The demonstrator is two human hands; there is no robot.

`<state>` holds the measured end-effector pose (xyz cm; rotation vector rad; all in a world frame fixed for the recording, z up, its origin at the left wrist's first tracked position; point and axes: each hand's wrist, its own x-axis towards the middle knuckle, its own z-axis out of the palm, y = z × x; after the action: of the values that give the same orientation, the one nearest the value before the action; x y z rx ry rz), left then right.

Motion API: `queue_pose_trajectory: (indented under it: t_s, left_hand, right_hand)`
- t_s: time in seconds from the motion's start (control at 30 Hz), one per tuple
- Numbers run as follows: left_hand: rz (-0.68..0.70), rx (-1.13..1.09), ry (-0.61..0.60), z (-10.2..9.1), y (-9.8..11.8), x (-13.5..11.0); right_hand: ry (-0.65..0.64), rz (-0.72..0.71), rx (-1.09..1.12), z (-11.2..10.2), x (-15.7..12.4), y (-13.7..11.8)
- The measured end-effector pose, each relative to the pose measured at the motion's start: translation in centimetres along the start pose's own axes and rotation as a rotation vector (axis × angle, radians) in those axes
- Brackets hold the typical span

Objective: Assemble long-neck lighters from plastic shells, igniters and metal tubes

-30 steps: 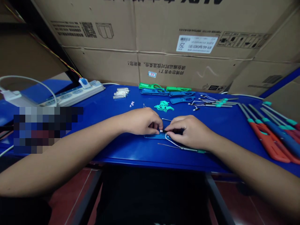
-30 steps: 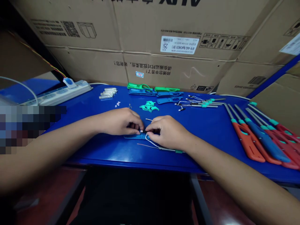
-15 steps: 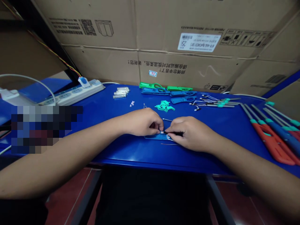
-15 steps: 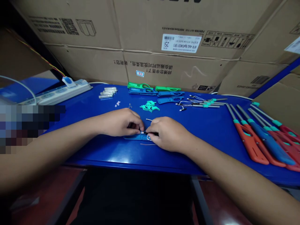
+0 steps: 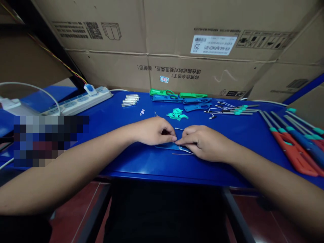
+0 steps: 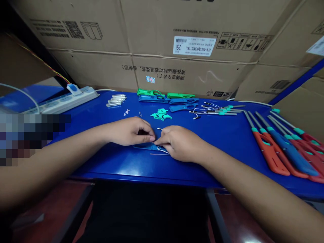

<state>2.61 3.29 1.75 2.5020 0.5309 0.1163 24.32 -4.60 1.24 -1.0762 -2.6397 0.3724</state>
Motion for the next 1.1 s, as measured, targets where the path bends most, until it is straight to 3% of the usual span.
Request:
queue_pose_trajectory:
  t_s: [0.2, 0.47, 0.87, 1.1]
  left_hand:
    - [-0.067, -0.057, 0.029, 0.8, 0.2, 0.3]
    - [0.236, -0.063, 0.031, 0.8, 0.4, 0.1]
    - [0.241, 0.012, 0.021, 0.9, 0.8, 0.0]
    - [0.243, 0.059, 0.009, 0.6, 0.9, -0.3]
  right_hand:
    - [0.069, 0.119, 0.115, -2.1, -1.5, 0.2]
    - [-0.114, 0.085, 0.016, -1.4, -1.7, -0.3]
    - [-0.033, 0.031, 0.003, -1.3, -1.7, -1.0]
    - [-0.101, 0.082, 0.099, -1.1, -2.0, -1.5]
